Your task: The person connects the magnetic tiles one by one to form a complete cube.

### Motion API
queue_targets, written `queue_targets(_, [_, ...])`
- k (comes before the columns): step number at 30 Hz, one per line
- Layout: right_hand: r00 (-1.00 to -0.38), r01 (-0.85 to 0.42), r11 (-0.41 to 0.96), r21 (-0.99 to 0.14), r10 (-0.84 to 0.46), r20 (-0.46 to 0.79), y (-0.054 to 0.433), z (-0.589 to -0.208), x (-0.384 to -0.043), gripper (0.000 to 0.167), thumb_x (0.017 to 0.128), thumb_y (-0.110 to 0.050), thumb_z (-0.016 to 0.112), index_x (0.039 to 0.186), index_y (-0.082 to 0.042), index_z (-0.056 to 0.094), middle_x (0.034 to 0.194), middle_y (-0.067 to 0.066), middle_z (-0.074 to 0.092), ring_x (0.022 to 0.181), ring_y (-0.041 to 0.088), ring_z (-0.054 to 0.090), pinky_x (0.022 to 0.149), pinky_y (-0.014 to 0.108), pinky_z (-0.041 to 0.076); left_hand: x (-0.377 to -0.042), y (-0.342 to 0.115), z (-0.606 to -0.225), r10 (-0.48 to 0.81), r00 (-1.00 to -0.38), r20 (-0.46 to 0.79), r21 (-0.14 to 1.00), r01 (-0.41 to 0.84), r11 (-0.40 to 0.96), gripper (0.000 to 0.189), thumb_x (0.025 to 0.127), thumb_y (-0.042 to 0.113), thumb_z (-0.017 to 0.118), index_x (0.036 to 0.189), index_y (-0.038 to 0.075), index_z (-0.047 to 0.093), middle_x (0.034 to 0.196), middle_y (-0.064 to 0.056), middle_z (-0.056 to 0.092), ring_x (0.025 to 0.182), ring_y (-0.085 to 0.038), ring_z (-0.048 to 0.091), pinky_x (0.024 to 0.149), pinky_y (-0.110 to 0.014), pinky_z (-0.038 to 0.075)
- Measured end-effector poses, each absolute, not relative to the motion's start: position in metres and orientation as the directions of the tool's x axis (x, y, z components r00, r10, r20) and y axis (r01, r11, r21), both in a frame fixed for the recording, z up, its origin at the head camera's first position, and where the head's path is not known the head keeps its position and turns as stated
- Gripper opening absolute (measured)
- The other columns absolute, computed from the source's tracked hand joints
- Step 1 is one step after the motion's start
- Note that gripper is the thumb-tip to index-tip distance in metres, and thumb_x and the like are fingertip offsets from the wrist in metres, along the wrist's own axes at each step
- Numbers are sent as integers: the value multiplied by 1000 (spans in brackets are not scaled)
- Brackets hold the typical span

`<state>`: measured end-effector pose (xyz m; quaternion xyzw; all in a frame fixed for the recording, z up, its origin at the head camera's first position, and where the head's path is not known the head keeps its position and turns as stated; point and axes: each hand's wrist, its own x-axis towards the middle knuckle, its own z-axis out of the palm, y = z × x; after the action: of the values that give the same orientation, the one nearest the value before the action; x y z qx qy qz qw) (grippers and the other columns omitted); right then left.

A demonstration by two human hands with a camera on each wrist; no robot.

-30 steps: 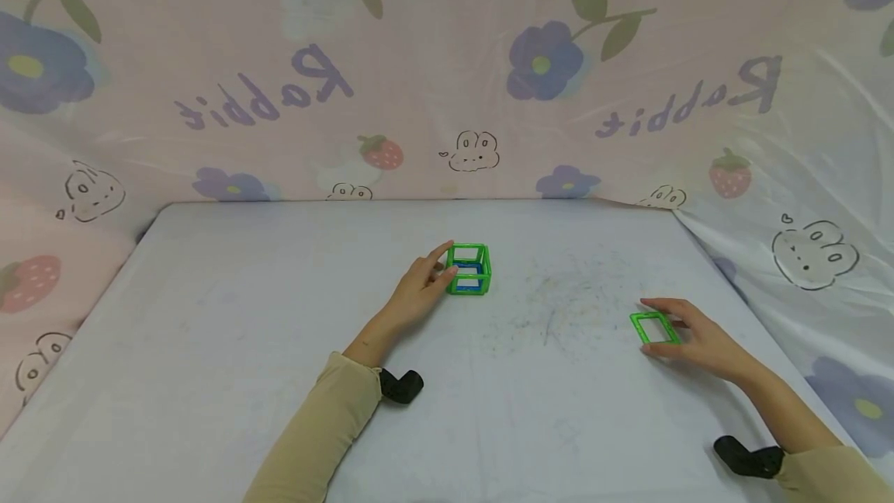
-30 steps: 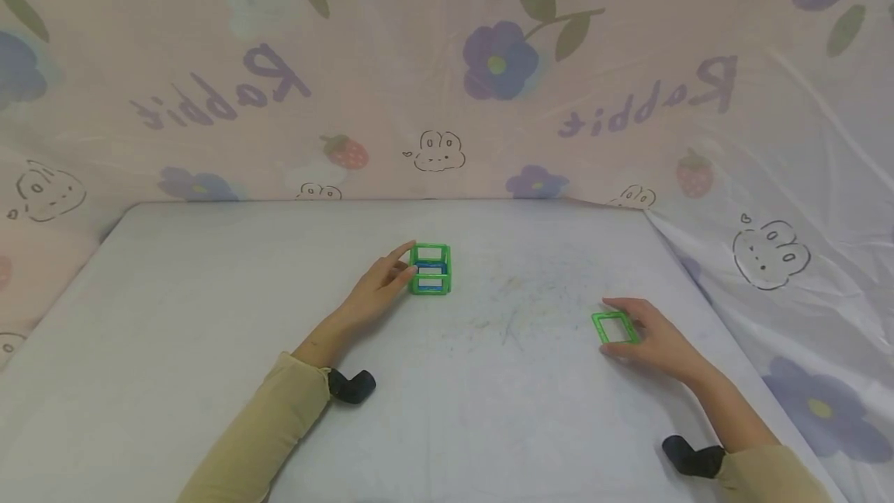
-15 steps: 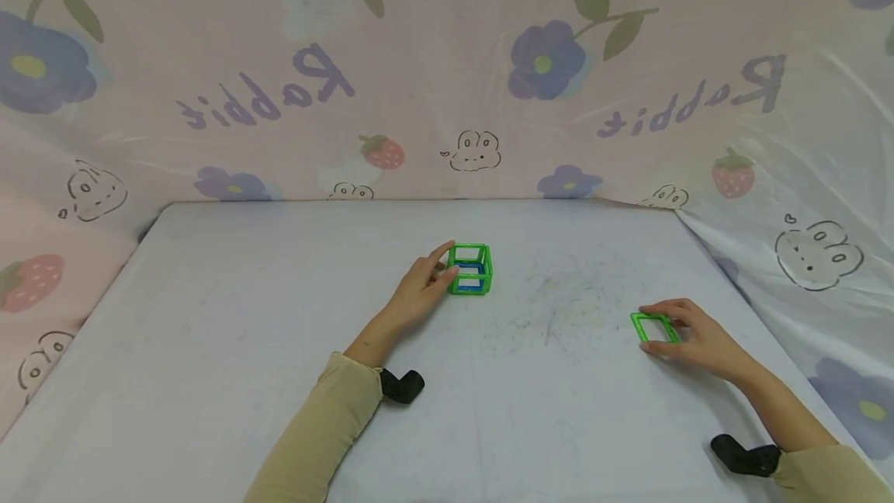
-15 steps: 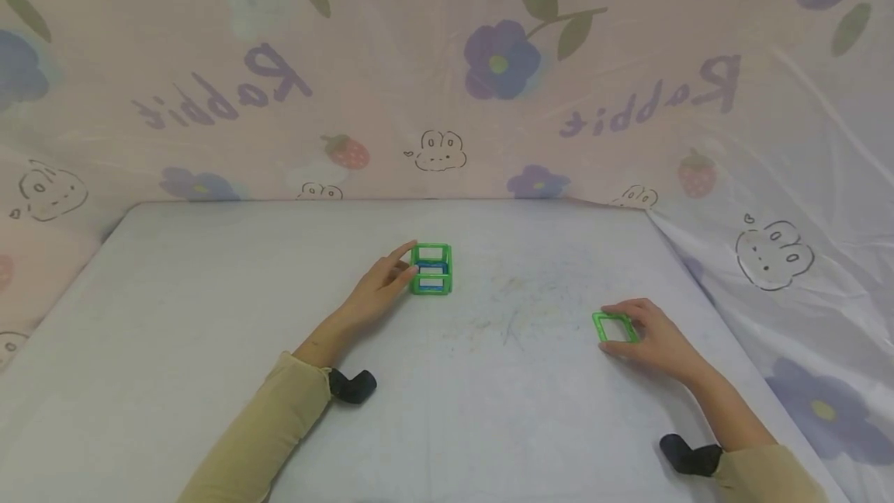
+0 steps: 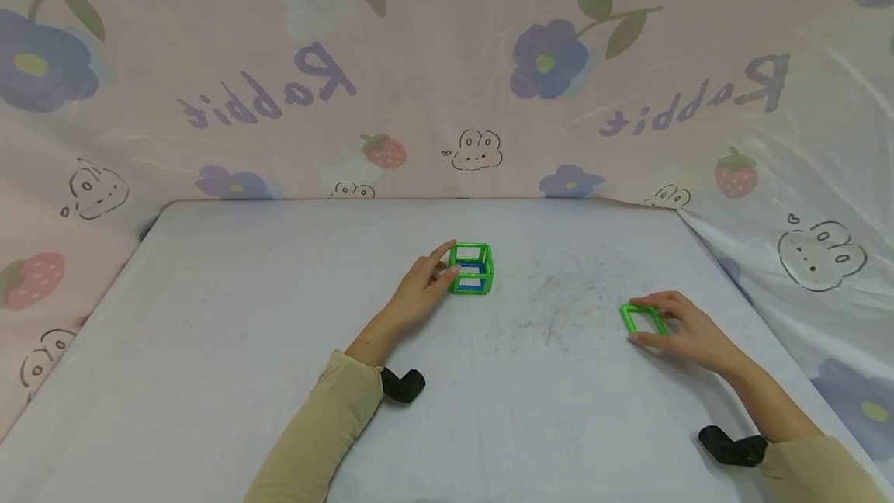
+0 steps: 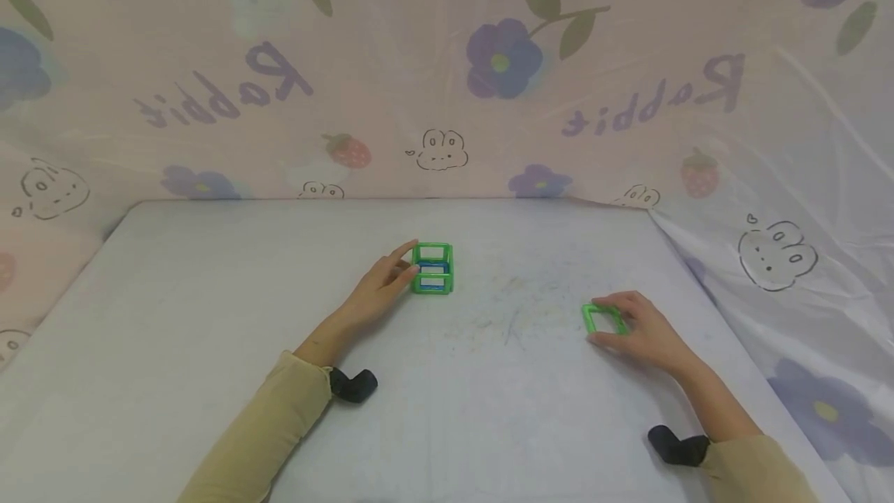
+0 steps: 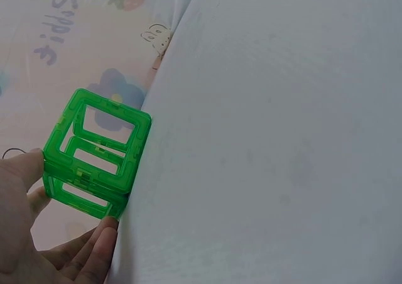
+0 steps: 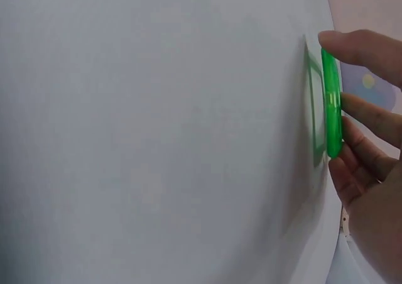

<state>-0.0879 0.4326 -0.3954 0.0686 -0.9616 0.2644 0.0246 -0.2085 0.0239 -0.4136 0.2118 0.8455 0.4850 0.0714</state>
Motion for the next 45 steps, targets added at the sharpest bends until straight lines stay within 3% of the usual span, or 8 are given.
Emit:
queue_targets(19, [-978, -208, 807, -552, -165, 127, 409, -398, -110, 51, 77, -22, 81, 124, -10, 64, 120, 10, 54, 105, -1, 43, 86, 18, 38, -210, 23, -415, 428, -900, 82, 848, 289, 445, 53, 101, 33, 48, 151, 23, 32, 125, -19, 53, 98, -25, 53, 87, -43, 44])
queue_targets(26, [-971, -238, 787, -570, -189, 145, 400, -399, -120, 50, 79, -20, 80, 125, -10, 63, 122, 9, 54, 110, 8, 45, 88, 19, 39, -211, 24, -416, 431, -898, 90, 847, 297, 442, 53, 101, 32, 48, 151, 22, 32, 124, -19, 53, 97, -25, 52, 85, -41, 43])
queue_targets(32, [-966, -259, 768, -586, -200, 166, 391, -400, -127, 49, 79, -19, 79, 124, -8, 63, 122, 10, 57, 109, 1, 43, 88, 20, 39, -212, 24, -417, 436, -895, 100, 843, 308, 440, 53, 101, 32, 48, 151, 21, 32, 122, -20, 54, 96, -24, 52, 84, -40, 43])
queue_targets(39, [-963, -269, 765, -585, -199, 183, 385, -405, -135, 50, 78, -19, 80, 123, -6, 64, 122, 11, 58, 110, 8, 44, 88, 23, 38, -211, 23, -416, 442, -892, 99, 845, 310, 437, 53, 101, 32, 48, 151, 21, 32, 123, -20, 54, 97, -25, 52, 84, -40, 43])
queue_targets(45, [-962, -268, 771, -577, -188, 196, 379, -408, -139, 50, 76, -20, 81, 122, -8, 64, 122, 11, 59, 109, 4, 42, 88, 26, 37, -211, 23, -416, 444, -890, 106, 846, 316, 430, 53, 101, 30, 48, 150, 20, 33, 122, -20, 54, 97, -25, 53, 83, -40, 44])
